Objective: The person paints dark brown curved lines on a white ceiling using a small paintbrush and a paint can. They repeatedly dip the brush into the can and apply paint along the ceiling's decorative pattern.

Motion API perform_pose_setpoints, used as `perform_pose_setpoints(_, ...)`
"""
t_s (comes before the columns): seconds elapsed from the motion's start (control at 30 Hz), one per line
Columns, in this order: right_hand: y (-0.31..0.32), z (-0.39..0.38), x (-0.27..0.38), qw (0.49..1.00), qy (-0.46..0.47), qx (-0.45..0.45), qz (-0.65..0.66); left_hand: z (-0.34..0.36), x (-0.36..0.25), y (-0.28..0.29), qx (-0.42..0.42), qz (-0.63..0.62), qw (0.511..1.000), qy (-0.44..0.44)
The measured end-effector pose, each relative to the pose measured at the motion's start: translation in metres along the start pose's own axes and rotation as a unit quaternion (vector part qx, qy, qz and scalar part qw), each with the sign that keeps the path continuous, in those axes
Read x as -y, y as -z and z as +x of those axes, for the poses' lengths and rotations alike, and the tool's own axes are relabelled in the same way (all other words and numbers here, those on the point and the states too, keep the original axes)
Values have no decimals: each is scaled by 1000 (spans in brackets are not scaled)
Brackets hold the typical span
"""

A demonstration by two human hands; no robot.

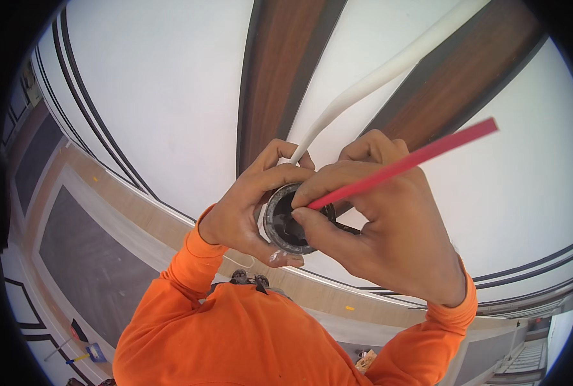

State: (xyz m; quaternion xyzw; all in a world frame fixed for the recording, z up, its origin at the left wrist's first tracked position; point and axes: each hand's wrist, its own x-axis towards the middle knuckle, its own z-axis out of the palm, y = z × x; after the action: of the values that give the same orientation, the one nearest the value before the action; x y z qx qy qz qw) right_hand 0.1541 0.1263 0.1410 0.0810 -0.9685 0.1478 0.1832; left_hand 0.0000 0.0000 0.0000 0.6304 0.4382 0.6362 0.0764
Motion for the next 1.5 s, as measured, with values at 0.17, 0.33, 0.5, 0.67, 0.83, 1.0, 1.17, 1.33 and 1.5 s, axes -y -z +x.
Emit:
perform_pose_setpoints(0.17,10,-2,4,1000,-4,15,-1,-3,-4,-12,-10,-7,1000,15)
perform_pose_setpoints(0.33,20,3,5,999,15,0,-51,2,1,-9,-13,0,1000,7)
perform_pose_setpoints(0.5,18,6,5,997,12,20,-68,1,2,-5,-12,1,1000,-5)
perform_pose_setpoints(0.67,18,9,4,998,-9,32,-45,-2,5,-1,-27,-15,999,9)
perform_pose_setpoints(0.83,20,-4,-18,946,-82,-119,289,2,5,13,-19,19,1000,-6)
perform_pose_setpoints(1.0,-18,-41,-67,839,-77,-232,486,-15,30,-2,-58,29,998,13)
perform_pose_setpoints(1.17,37,-39,-64,801,-9,-281,528,-3,7,15,-53,36,997,31)
perform_pose_setpoints(1.33,126,-29,-70,813,138,-467,319,0,36,22,-101,27,994,35)
perform_pose_setpoints(1.5,234,11,-67,783,236,-572,62,1,54,20,-137,41,990,6)
